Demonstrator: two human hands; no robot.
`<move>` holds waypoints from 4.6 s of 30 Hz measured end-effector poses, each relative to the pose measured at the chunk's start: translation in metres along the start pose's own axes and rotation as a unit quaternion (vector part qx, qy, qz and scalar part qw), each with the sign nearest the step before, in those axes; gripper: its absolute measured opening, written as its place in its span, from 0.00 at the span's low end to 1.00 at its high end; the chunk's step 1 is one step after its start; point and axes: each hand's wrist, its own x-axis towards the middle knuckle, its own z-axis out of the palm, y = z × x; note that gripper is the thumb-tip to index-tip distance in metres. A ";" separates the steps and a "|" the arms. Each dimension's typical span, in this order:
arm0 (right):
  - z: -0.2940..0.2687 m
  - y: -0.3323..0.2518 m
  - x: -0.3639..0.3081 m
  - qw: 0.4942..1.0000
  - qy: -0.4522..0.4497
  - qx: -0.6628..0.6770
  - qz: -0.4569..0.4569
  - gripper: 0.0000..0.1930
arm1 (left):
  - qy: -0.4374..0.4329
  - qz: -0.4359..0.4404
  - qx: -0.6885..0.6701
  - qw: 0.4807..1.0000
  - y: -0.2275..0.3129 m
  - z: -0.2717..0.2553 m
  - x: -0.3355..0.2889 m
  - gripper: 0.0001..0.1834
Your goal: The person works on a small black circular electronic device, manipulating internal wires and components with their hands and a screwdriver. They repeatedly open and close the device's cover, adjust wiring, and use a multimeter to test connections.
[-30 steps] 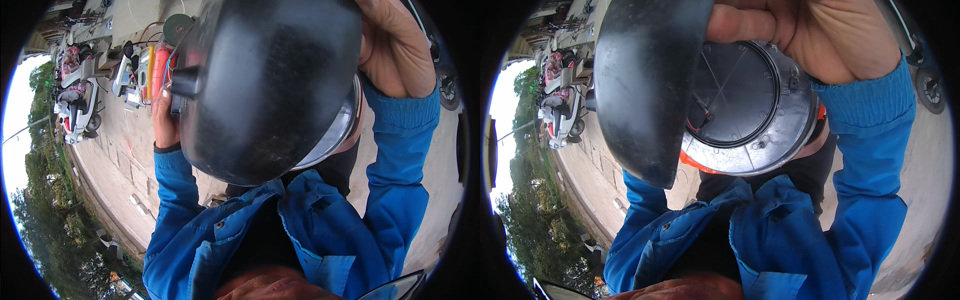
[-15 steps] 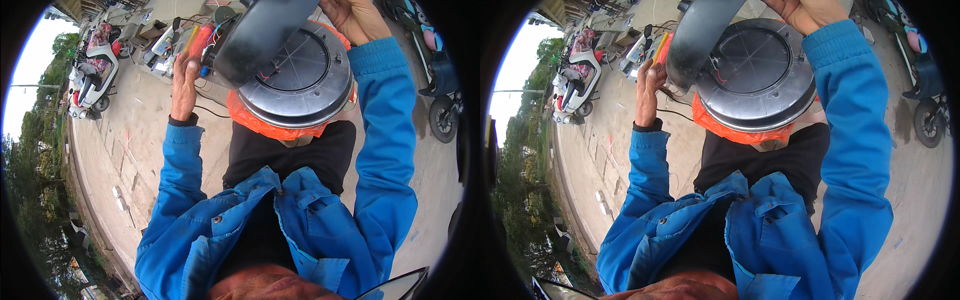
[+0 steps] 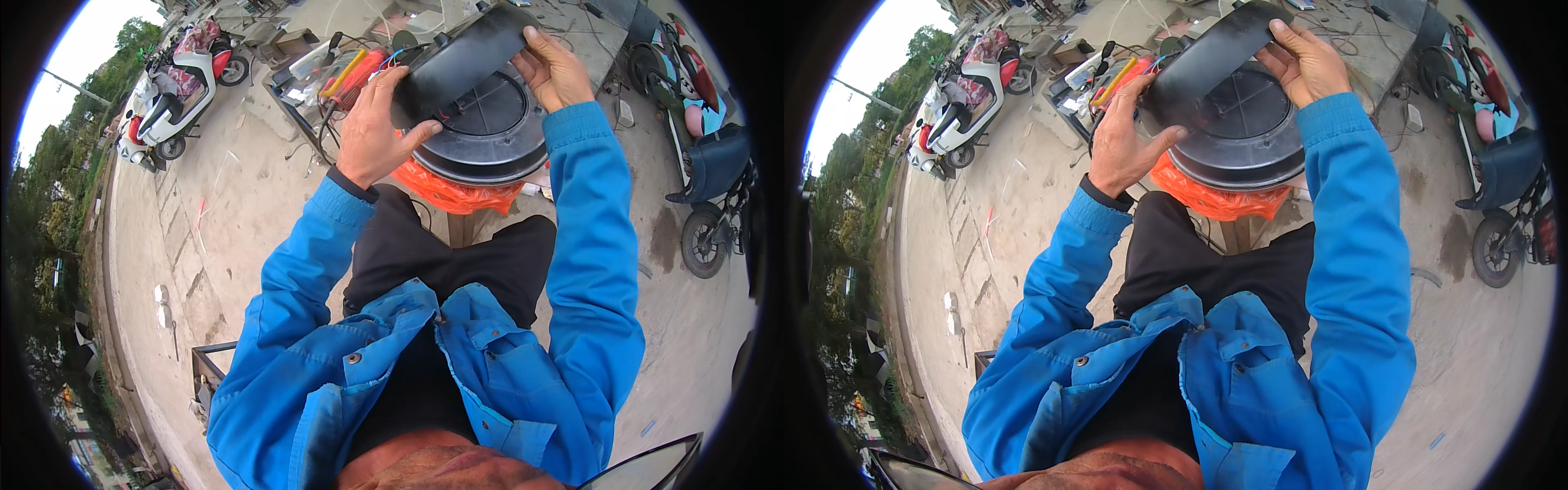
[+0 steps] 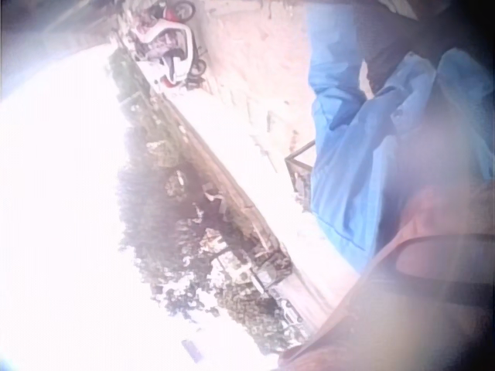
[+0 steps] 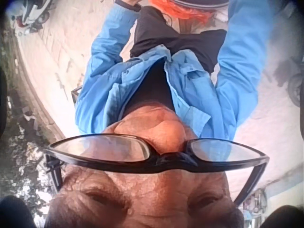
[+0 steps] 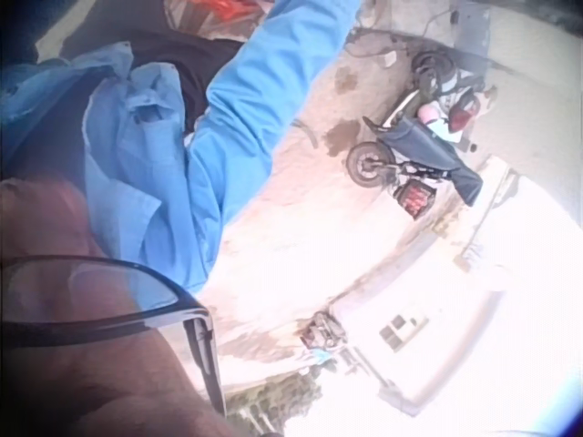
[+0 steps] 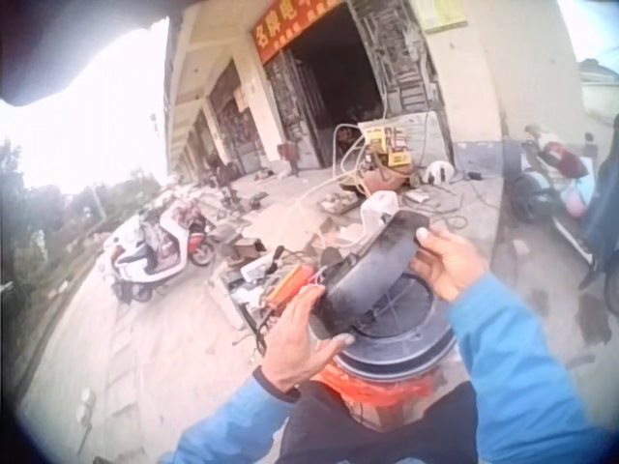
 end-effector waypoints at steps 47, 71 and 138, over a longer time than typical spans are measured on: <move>-0.069 0.055 -0.119 0.703 0.152 -0.664 -0.207 0.21 | 0.138 0.024 -0.074 0.987 0.002 0.054 0.017 0.35; -0.058 0.073 -0.144 0.656 0.167 -0.689 -0.261 0.25 | 0.151 -0.018 -0.128 0.980 0.007 0.070 0.012 0.34; 0.038 0.032 -0.049 0.995 -0.060 0.074 0.013 0.15 | 0.026 -0.362 -0.613 0.702 -0.111 0.083 -0.018 0.31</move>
